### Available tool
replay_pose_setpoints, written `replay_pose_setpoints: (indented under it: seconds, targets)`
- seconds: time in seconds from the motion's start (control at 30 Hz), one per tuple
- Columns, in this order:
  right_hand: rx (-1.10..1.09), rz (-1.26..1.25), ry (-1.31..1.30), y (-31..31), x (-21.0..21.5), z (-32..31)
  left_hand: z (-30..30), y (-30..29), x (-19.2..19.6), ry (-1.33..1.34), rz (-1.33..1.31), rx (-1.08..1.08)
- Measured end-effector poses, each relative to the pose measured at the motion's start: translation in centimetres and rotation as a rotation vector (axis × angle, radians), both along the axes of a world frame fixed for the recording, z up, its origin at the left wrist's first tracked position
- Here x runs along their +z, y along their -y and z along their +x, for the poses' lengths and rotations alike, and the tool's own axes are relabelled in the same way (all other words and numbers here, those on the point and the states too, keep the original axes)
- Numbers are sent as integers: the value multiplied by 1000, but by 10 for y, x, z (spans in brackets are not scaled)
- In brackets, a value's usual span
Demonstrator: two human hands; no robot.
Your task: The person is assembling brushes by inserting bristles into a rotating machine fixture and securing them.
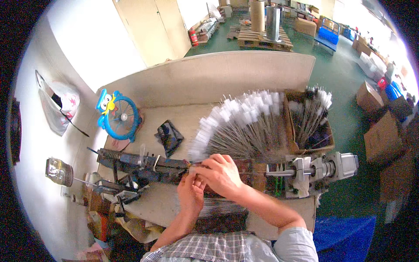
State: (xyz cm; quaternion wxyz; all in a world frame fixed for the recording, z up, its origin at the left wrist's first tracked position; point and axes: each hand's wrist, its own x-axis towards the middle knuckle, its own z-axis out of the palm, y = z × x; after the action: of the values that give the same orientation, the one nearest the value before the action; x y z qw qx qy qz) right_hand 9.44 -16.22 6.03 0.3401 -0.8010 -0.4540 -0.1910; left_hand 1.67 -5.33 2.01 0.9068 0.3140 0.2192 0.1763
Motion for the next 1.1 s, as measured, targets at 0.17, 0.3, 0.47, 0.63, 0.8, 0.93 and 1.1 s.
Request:
replay_pose_setpoints:
  seconds: [0.17,0.3,0.47,0.63,0.8,0.93,1.1]
  targets:
    - [-5,-14,-28,12,2,2,2,8,4,-17,10,10]
    - [-14,-33,-59,-4,3,-4,3,2,6,-23,-31,34]
    - [-24,-26,-57,-4,2,-4,3,1,-3,-18,-127,24]
    - [-63,-8,-86,-12,2,-9,1,-1,-1,10,-188,3]
    - [-107,-15,-19,-20,2,-15,-8,-17,-39,287,-204,-127]
    - [-122,17,15,-9,3,-14,1,5,10,-22,-138,2]
    - [-118,-74,25,-5,-1,-14,0,1,-3,-6,-95,42]
